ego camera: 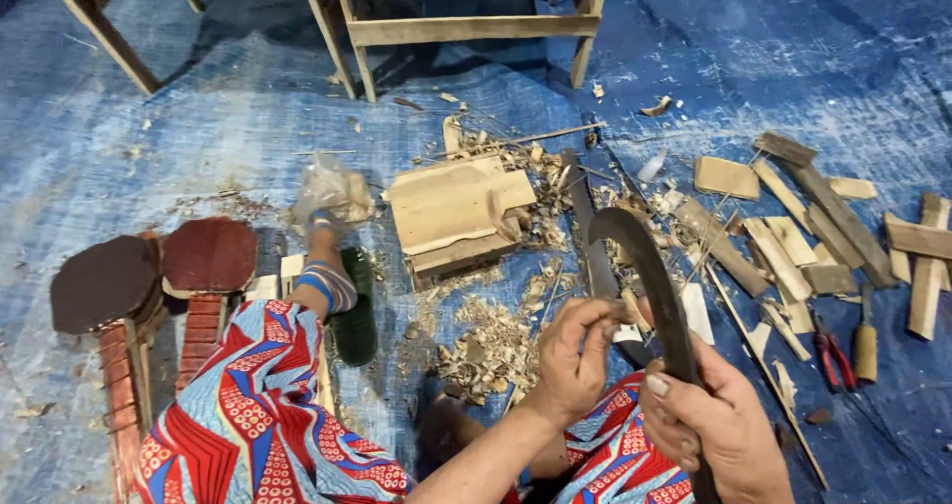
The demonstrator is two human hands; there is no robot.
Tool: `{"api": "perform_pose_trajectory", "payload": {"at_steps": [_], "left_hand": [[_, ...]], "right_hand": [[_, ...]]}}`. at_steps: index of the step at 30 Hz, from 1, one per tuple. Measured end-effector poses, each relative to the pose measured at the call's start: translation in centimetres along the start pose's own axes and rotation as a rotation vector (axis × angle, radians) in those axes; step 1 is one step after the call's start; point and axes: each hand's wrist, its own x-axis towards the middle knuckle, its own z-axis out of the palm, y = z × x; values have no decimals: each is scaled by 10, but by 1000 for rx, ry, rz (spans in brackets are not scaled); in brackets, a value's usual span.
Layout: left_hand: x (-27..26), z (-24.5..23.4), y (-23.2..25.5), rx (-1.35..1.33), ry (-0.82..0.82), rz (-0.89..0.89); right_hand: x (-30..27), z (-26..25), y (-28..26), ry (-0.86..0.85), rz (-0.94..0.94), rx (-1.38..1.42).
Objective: Carving and sawing wooden components to assemble a stringed instrument.
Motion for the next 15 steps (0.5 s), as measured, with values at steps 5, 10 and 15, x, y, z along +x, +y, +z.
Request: {"api": "perform_pose_trajectory", "payload": {"at_steps": [5, 10, 15], "left_hand": [[-12, 9, -7, 78, -13, 29], [-14, 10, -9, 56, -58, 21], [-15, 8, -12, 84, -80, 27]], "right_hand": [[2, -1, 7, -13, 5, -20], [3, -17, 19, 37, 33, -44], [3, -8, 17, 21, 5, -69]]}}
